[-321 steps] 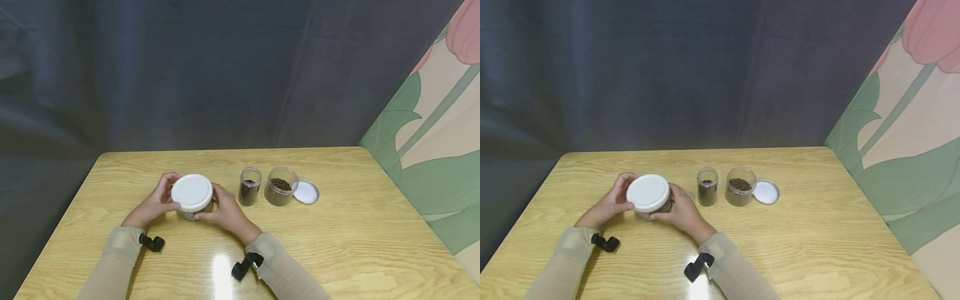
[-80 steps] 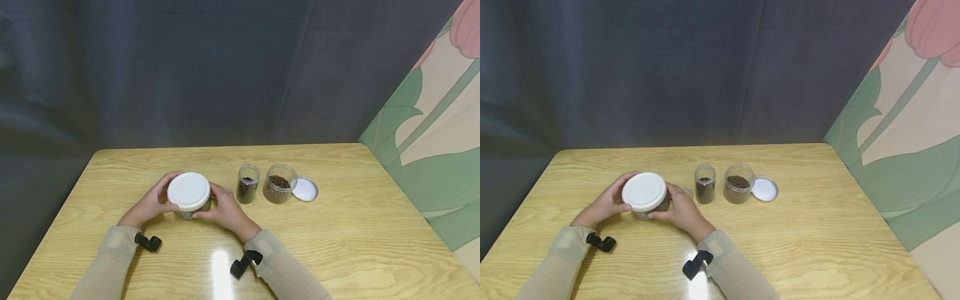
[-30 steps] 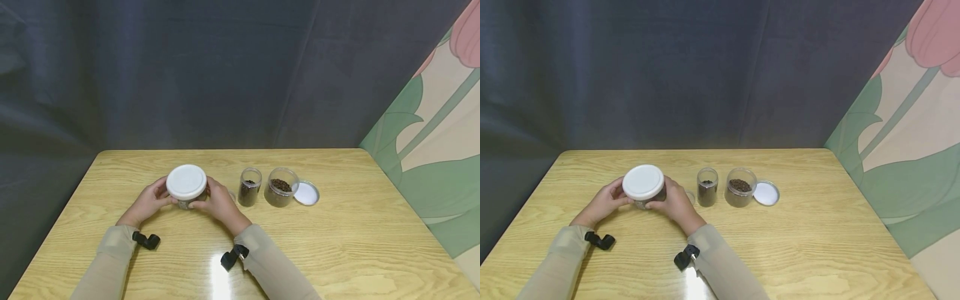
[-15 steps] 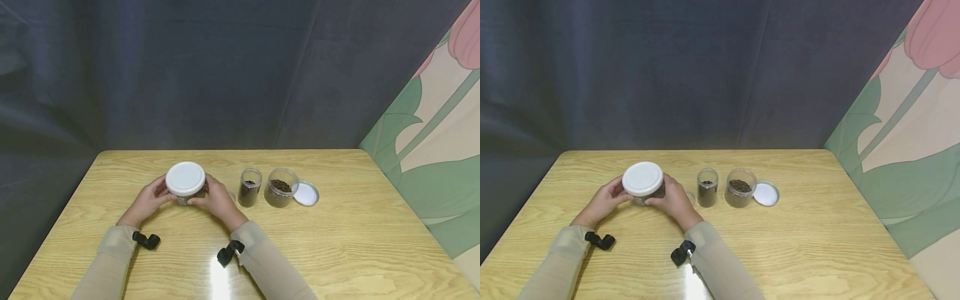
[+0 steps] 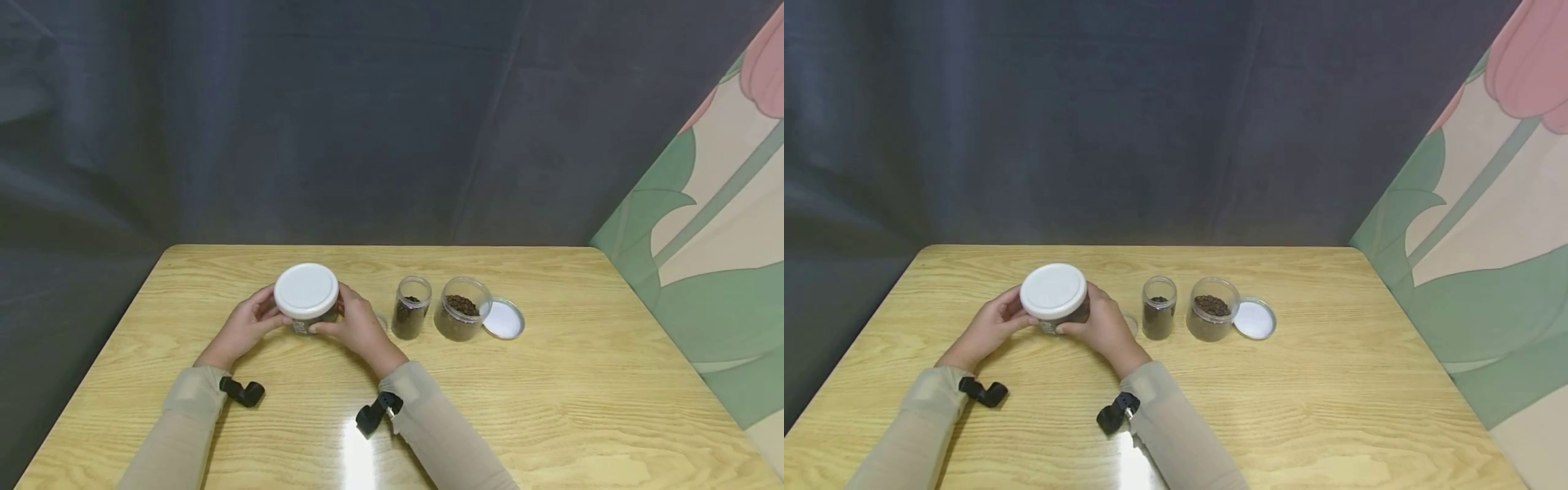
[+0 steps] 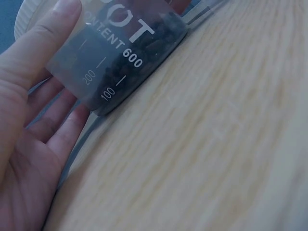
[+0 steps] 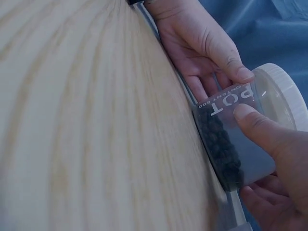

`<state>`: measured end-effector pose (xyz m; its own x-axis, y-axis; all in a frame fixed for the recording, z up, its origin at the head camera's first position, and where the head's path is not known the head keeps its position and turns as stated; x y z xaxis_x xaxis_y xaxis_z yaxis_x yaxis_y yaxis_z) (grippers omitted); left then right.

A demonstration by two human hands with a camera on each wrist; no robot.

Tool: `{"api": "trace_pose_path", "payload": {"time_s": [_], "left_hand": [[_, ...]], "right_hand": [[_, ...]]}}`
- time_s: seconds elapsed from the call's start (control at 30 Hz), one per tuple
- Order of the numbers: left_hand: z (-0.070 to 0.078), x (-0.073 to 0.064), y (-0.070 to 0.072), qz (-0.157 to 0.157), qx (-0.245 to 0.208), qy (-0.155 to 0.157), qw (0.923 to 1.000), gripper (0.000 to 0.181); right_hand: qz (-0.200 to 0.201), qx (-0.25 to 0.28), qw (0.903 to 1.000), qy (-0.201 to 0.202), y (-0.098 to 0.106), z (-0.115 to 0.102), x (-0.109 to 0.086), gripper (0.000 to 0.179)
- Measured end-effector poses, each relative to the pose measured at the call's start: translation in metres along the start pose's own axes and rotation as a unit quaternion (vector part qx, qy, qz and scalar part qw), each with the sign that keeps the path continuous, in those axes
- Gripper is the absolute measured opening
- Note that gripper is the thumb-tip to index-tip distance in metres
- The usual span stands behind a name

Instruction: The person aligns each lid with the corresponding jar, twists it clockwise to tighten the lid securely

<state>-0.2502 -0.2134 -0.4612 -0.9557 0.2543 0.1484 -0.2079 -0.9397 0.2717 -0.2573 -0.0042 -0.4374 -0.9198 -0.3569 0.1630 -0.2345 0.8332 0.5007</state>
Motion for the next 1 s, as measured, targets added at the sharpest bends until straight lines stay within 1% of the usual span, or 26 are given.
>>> {"api": "trace_pose_path", "payload": {"time_s": [0.2, 0.33, 0.47, 0.6, 0.67, 0.8, 0.87, 1.0], "left_hand": [[0.0, 0.001, -0.001, -0.001, -0.004, -0.006, 1.0, 0.073], [-0.001, 0.001, -0.001, 0.001, -0.001, -0.006, 1.0, 0.073], [0.0, 0.001, 0.0, 0.005, 0.003, 0.002, 1.0, 0.073], [0.002, 0.0, 0.001, 0.007, 0.002, 0.014, 0.9999, 0.074], [0.002, 0.0, 0.001, 0.007, 0.0, 0.016, 0.9998, 0.074], [0.002, 0.0, 0.002, 0.005, -0.006, 0.013, 0.9999, 0.075], [0.002, 0.0, 0.002, 0.003, -0.013, 0.011, 0.9998, 0.076], [0.001, 0.0, 0.001, -0.003, -0.037, 0.0, 0.9993, 0.079]], "right_hand": [[0.008, 0.01, 0.9999, 0.0, 0.002, -0.001, -0.002, 0.089], [0.015, 0.029, 0.9995, 0.0, 0.004, -0.001, -0.006, 0.089], [0.021, 0.033, 0.9992, 0.002, 0.008, -0.003, -0.013, 0.08], [0.025, 0.015, 0.9995, 0.011, 0.015, -0.004, -0.022, 0.07], [0.029, 0.012, 0.9992, 0.023, 0.018, -0.005, -0.027, 0.064], [0.034, -0.018, 0.9973, 0.062, 0.025, -0.008, -0.04, 0.051], [0.037, -0.032, 0.9948, 0.089, 0.029, -0.011, -0.046, 0.045], [0.053, -0.042, 0.9877, 0.141, 0.036, -0.016, -0.058, 0.035]]}}
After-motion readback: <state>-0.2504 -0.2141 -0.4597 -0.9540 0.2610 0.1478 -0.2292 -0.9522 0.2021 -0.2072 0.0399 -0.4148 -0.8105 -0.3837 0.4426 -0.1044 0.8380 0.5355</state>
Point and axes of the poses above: each hand's wrist, its own x-axis towards the middle knuckle, its own y-axis out of the back of the hand, z = x × y, the point moved 4 cm from there along x, towards the middle knuckle, and after that the axes turned 1 degree about z, right-handed, at the moved point
